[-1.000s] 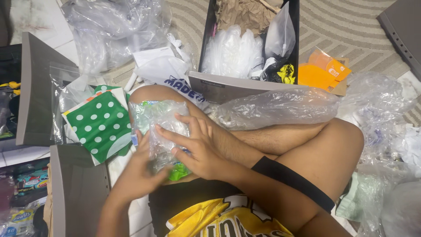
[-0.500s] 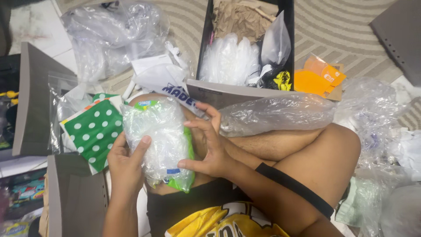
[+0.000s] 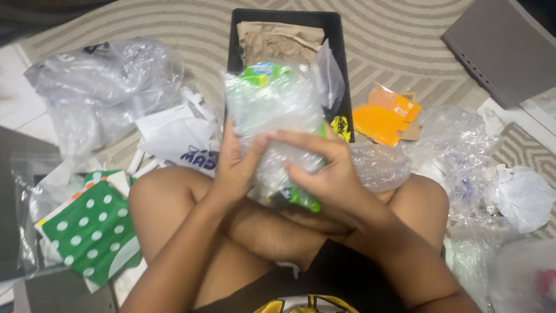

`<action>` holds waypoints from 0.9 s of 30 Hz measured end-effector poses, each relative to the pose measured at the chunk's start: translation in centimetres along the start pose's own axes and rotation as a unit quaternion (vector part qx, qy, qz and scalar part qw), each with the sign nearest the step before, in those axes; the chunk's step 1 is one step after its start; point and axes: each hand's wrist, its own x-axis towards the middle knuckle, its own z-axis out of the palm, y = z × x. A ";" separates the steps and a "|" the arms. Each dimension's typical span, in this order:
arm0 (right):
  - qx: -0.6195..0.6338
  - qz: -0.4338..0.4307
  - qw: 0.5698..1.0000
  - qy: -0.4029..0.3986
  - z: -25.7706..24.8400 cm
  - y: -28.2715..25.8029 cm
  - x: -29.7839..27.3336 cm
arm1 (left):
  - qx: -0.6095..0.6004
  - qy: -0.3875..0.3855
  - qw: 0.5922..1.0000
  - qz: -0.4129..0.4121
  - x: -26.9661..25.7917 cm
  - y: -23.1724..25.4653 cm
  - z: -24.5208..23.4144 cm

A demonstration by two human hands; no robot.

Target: The person organizes various items by placing a yellow garment, a snack bag, and several objects wrapped in plastic or bubble wrap into a black drawer while sitting on the floor.

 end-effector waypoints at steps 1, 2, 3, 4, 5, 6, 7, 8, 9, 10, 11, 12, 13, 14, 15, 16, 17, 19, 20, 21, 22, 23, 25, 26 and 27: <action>-0.035 0.010 0.999 0.026 -1.4 0.9 0.6 | 0.017 -0.068 0.997 -0.008 1.2 -0.6 0.1; -0.026 0.020 0.998 0.052 -3.3 1.9 1.2 | 0.014 -0.073 0.997 -0.010 3.0 -1.3 -0.3; -0.017 0.030 0.996 0.077 -5.6 2.9 1.8 | 0.124 -0.139 0.982 0.038 5.2 -2.0 -1.0; -0.046 0.015 0.990 0.132 -7.7 3.9 2.4 | 0.232 -0.202 0.947 0.088 7.9 -2.9 -1.7; -0.075 0.000 0.980 0.186 -10.0 4.8 3.0 | 0.246 -0.160 0.952 0.084 10.7 -4.4 -1.8; -0.096 -0.026 0.970 0.224 -12.7 5.6 3.7 | 0.260 -0.117 0.955 0.078 13.6 -6.1 -1.7; -0.115 -0.052 0.957 0.261 -14.8 6.6 4.5 | 0.270 -0.102 0.954 0.085 16.5 -7.9 -1.7; -0.093 -0.050 0.950 0.293 -16.5 7.5 5.0 | 0.279 -0.087 0.952 0.094 19.5 -9.7 -1.7; -0.069 -0.047 0.942 0.325 -18.4 8.4 5.4 | 0.325 -0.094 0.931 0.139 22.4 -11.6 -1.7; -0.072 -0.045 0.941 0.329 -19.8 9.7 6.2 | 0.368 -0.101 0.906 0.181 25.1 -13.5 -1.4; -0.141 -0.077 0.934 0.319 -21.1 11.2 7.0 | 0.403 -0.115 0.884 0.207 28.0 -15.6 -0.6; -0.211 -0.109 0.922 0.305 -22.1 12.8 8.0 | 0.435 -0.128 0.860 0.233 30.7 -17.5 0.4; -0.215 -0.106 0.921 0.307 -22.7 14.5 9.1 | 0.500 -0.179 0.840 0.112 33.1 -19.2 1.4; -0.166 -0.083 0.925 0.331 -22.9 16.4 10.3 | 0.555 -0.230 0.799 -0.011 34.7 -20.7 2.4; -0.117 -0.061 0.925 0.355 -22.9 18.2 11.3 | 0.554 -0.233 0.799 -0.013 35.6 -22.0 3.3; -0.120 -0.060 0.925 0.356 -23.0 19.8 12.3 | 0.594 -0.267 0.753 -0.094 36.4 -23.1 4.3; -0.162 -0.078 0.917 0.356 -22.9 21.3 13.2 | 0.628 -0.298 0.698 -0.174 37.0 -23.8 5.2; -0.204 -0.091 0.907 0.357 -22.7 24.2 14.8 | 0.691 -0.324 0.624 -0.169 36.4 -24.8 6.0; -0.196 -0.090 0.907 0.361 -22.5 25.6 15.7 | 0.747 -0.345 0.544 -0.164 35.6 -25.0 6.2; -0.188 -0.089 0.908 0.364 -22.2 27.0 16.6 | 0.745 -0.349 0.543 -0.167 35.1 -25.1 6.3; -0.186 -0.086 0.908 0.365 -21.9 28.3 17.8 | 0.783 -0.336 0.505 -0.136 34.8 -25.1 6.4; -0.159 -0.061 0.913 0.371 -21.4 29.4 19.0 | 0.818 -0.323 0.465 -0.104 34.4 -25.0 6.3; -0.127 -0.032 0.919 0.371 -19.3 31.0 20.1 | 0.808 -0.298 0.493 -0.127 33.6 -24.8 5.1; -0.123 -0.032 0.921 0.368 -18.1 31.5 20.8 | 0.797 -0.269 0.520 -0.144 33.6 -24.8 4.5; -0.123 -0.033 0.921 0.369 -16.8 31.6 21.1 | 0.798 -0.269 0.519 -0.144 33.5 -25.1 4.1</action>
